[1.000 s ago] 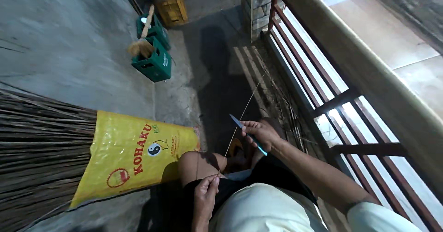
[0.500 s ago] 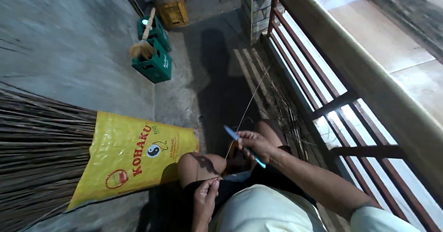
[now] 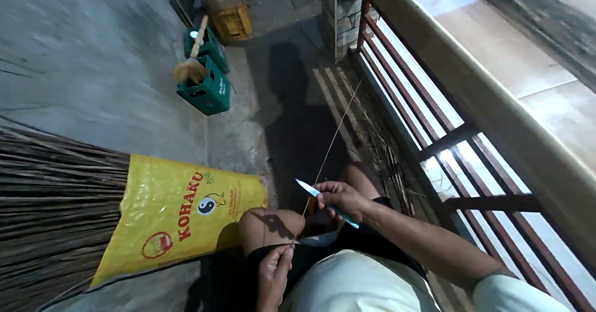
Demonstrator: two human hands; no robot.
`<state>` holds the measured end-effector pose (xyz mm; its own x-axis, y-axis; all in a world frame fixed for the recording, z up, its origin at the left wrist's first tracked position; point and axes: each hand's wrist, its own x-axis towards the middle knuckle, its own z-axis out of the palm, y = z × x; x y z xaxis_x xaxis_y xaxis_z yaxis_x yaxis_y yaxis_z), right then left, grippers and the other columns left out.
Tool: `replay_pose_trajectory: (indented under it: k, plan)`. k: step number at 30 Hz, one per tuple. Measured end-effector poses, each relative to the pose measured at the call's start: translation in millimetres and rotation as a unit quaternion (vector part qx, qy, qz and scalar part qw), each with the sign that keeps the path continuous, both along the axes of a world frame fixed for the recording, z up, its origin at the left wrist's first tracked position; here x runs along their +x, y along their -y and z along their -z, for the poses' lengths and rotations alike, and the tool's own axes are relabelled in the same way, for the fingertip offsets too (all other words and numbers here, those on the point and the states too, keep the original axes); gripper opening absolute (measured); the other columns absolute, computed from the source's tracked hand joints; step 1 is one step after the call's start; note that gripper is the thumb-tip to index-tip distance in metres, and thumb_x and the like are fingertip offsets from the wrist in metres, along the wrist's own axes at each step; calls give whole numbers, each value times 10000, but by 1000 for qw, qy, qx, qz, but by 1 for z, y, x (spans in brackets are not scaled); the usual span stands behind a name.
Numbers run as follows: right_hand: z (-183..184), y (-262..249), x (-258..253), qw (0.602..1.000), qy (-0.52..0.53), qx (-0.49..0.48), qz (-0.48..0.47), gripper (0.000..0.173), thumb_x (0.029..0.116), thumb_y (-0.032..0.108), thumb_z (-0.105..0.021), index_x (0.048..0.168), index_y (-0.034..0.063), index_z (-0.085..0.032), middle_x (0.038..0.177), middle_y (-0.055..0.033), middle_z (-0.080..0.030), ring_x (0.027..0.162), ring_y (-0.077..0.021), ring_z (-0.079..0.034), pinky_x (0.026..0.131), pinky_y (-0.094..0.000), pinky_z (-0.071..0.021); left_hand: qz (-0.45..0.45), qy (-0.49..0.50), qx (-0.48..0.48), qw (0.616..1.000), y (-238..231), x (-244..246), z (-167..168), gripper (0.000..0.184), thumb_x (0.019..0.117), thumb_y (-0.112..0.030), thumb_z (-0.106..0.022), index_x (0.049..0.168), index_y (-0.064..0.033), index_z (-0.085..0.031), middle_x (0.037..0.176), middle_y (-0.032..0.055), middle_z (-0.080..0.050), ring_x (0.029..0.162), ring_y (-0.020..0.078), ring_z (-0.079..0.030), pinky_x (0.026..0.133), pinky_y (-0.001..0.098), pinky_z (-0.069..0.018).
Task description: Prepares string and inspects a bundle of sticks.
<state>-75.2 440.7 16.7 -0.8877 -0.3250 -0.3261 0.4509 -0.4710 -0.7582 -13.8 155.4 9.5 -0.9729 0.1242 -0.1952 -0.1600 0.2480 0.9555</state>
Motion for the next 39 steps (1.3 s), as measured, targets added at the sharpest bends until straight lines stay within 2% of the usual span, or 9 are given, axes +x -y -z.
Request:
replay_pose_trajectory:
  k: [6,12,18,23,25,30,34,36,39]
  plan:
    - [0,-36,-30,987,58,18,152,246,1059,67,-511,1298,32,-560,810,-50,-647,503,-60,-537,434,-186,-458,1,21,-13,1000,13,6,-3,169,948,-22,-568,994,-4,-729,757,-53,-667,595,-12,-549,549,145,-459]
    - [3,0,1,1000,-8,13,-18,297,1022,95,-558,1313,37,-562,816,-19,-666,518,-62,-556,458,-212,-484,-1,17,-5,1000,14,8,0,156,943,-11,-580,982,0,-731,771,-46,-679,599,-15,-551,553,144,-465]
    - [-2,-36,-37,972,100,71,199,250,1071,85,-508,1310,23,-544,822,-50,-650,515,-68,-541,450,-195,-463,13,-30,-44,999,27,12,3,151,940,17,-589,999,34,-727,824,-34,-710,643,-33,-586,604,138,-502]
    - [-1,-6,-3,999,11,29,10,326,1038,101,-549,1357,36,-533,837,-19,-663,532,-61,-556,467,-207,-478,15,-56,-71,996,22,10,7,144,935,-2,-621,1009,54,-731,847,-8,-726,682,-32,-622,651,147,-538]
    - [-6,-4,-3,1000,1,23,-7,300,1032,92,-555,1326,33,-550,820,-15,-669,525,-56,-565,461,-198,-485,24,-62,-65,996,24,10,8,149,936,0,-611,1010,48,-731,829,-21,-719,668,-36,-612,637,142,-532]
    - [7,-65,-44,959,14,141,246,279,1069,113,-515,1334,45,-569,875,-20,-678,567,-60,-558,495,-212,-481,39,-27,-52,998,45,14,1,157,938,28,-585,1002,31,-728,788,-63,-691,622,-52,-564,588,129,-487]
    - [12,-109,-59,879,43,80,468,200,1079,155,-482,1263,102,-541,844,10,-623,545,-58,-541,467,-208,-478,0,-19,-54,998,64,10,3,173,954,6,-558,1007,4,-722,770,-81,-668,615,-43,-553,567,134,-471]
    - [6,-109,-53,857,50,50,510,159,1092,187,-473,1224,120,-532,835,16,-616,536,-56,-541,462,-204,-485,-47,-30,-46,997,68,2,3,190,987,-51,-516,1035,-12,-696,745,-88,-623,590,-31,-528,539,139,-451]
    - [1,-79,-32,896,32,79,437,246,1109,206,-434,1307,93,-527,850,-5,-625,527,-61,-541,461,-213,-495,-120,-75,15,990,60,-24,-6,201,1035,-143,-441,1100,-49,-607,683,-97,-586,539,-7,-539,501,151,-483]
